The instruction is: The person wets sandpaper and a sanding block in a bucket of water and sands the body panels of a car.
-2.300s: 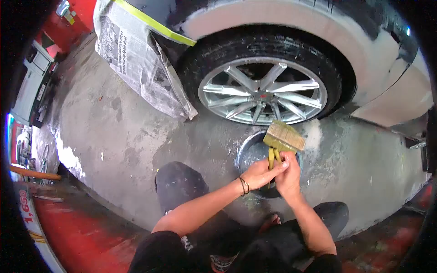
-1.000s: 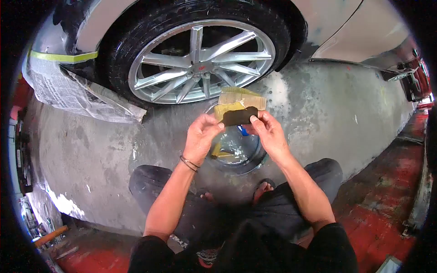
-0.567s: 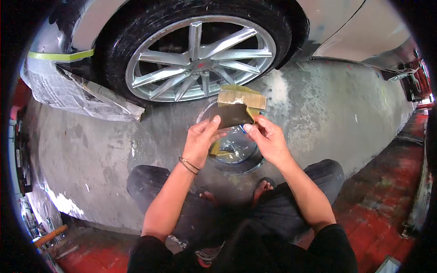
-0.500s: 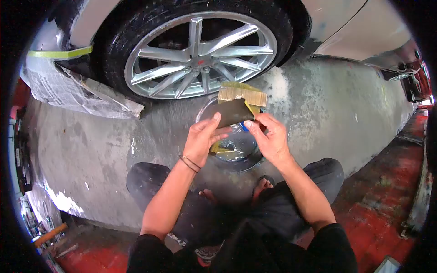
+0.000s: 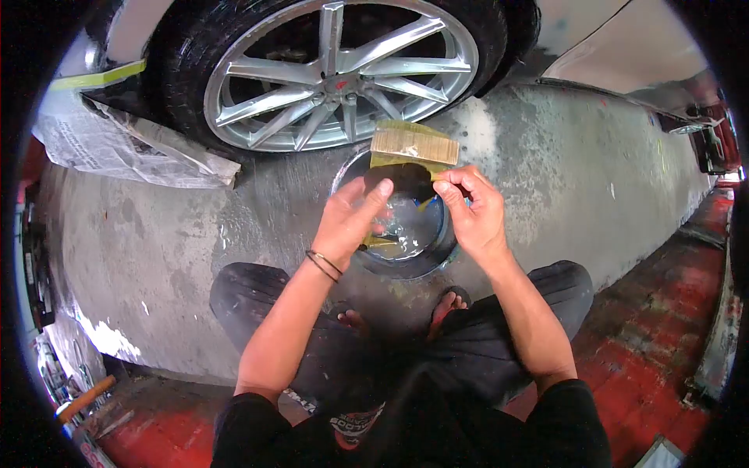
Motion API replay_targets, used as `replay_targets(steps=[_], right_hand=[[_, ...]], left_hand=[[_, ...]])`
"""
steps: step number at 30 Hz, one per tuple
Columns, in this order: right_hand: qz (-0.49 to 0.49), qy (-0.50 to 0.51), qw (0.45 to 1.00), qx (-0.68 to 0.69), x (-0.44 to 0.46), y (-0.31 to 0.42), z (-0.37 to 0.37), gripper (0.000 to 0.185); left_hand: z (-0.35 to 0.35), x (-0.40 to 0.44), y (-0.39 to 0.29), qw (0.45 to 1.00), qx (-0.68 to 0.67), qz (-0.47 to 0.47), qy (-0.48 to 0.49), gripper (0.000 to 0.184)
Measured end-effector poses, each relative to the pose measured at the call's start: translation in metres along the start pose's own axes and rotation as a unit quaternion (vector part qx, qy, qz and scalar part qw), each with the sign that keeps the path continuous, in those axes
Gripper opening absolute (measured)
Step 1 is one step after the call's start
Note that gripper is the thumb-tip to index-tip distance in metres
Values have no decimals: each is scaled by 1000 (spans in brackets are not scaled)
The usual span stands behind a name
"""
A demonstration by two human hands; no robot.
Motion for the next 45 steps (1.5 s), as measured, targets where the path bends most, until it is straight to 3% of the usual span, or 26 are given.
replay_targets(steps=[2,6,9,13,15,18,21,23,27,29,33,36,39,42,45], right_hand=[[-50,34,998,36,2,-5,2,12],[-98,83,990,61,4,-10,5,13],[49,47,996,-66,8,-12,1,14],[-77,115,988,-62,13,-3,0,15],[-125,141,982,-30,15,-3,-3,17],[-263,211,933,127,17,-2,-3,19],[-297,192,904,241,12,-1,-5,22],[-281,179,914,231,10,-4,-8,21],[-214,114,939,243,8,3,-16,18],[-196,130,945,229,8,2,-13,16],[-140,149,951,230,9,-5,-12,15],[-203,133,939,244,9,-13,-15,14],[-204,54,909,358,12,-16,-17,20],[-194,28,909,368,16,-7,-9,37],[-185,124,917,331,13,-12,-7,49]], left_hand=[[9,1,-7,980,197,-27,25,59],[19,4,-13,958,286,16,28,64],[25,5,-20,973,219,24,68,66],[23,1,-26,983,120,79,111,61],[21,4,-23,982,145,72,99,61],[27,5,-23,972,203,49,107,60],[31,7,-20,968,221,38,117,61],[29,3,-25,968,221,51,103,61],[28,-3,-24,985,103,70,119,59],[28,-4,-25,993,28,58,101,61],[38,7,-12,991,8,11,136,63],[30,9,1,988,21,-52,141,54],[25,10,3,990,25,-95,99,41],[12,5,-3,982,-59,-170,55,66],[0,6,-14,952,36,-302,22,89]])
Point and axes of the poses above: each hand's wrist, its own x-axis towards the middle knuckle, its own z-axis out of the back of the hand, y = z × x, the point moved 2 cm from there along x, towards the middle knuckle, and after that the axes turned 9 degrees about -x, right-handed, at the moved point
